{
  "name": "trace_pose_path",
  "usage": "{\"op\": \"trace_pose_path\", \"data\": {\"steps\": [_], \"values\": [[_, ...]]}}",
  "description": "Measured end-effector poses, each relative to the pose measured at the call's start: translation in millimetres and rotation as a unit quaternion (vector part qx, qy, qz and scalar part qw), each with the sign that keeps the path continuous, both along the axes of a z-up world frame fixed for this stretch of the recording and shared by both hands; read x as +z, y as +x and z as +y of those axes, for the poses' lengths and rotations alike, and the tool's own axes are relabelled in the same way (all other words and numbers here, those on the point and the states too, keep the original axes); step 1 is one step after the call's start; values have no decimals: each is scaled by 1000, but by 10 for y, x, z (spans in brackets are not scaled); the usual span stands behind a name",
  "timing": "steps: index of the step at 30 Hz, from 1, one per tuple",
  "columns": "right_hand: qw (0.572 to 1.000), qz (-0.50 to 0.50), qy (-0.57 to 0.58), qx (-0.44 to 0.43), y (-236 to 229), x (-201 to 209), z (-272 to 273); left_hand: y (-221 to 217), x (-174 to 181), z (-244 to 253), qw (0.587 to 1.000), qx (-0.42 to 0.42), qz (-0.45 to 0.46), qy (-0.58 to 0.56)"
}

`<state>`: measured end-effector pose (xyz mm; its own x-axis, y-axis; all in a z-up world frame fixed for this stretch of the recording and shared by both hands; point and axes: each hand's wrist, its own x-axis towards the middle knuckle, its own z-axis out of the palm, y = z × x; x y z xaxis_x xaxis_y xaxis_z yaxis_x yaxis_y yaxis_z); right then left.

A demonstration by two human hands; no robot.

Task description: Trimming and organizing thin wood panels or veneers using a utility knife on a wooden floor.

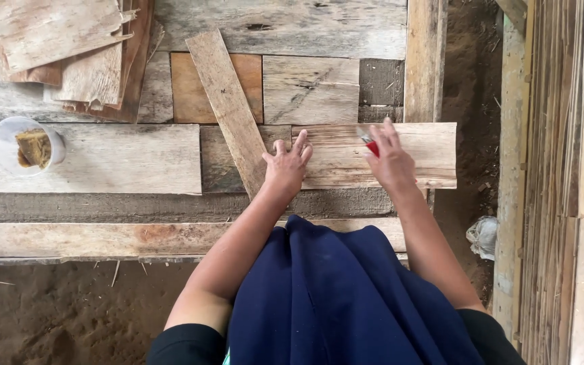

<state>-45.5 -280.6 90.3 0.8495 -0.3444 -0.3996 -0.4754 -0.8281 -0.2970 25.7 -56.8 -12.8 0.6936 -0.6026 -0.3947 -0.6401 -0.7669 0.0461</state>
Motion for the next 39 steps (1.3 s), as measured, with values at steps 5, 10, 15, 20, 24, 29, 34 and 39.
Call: {"op": "trace_pose_path", "data": {"steps": [5, 10, 15, 20, 24, 29, 34, 39], "values": [[998, 49, 17, 35, 125, -72, -45, 15, 146, 30, 1000, -3, 2, -5], [999, 18, -25, 41, 237, -708, -463, 41, 450, 120, 999, 24, 21, -35], [996, -18, -89, 23, 132, -832, -862, 129, 660, 227, 965, 130, 114, -198], [958, -201, -203, 17, -549, -17, -802, 285, 793, 459, 903, 230, 215, -291], [898, -428, -107, -3, -842, 52, -84, 317, 694, 544, 899, 193, 204, -337], [939, -297, -172, -29, -1339, -1020, 192, 299, 39, 506, 946, 160, 154, -234], [912, -339, -210, -92, -1370, -1014, -604, 204, 77, 454, 977, 93, 67, -177], [898, -158, 166, -376, -1369, -1207, -1662, 116, 159, 395, 991, 44, 26, -120]]}}
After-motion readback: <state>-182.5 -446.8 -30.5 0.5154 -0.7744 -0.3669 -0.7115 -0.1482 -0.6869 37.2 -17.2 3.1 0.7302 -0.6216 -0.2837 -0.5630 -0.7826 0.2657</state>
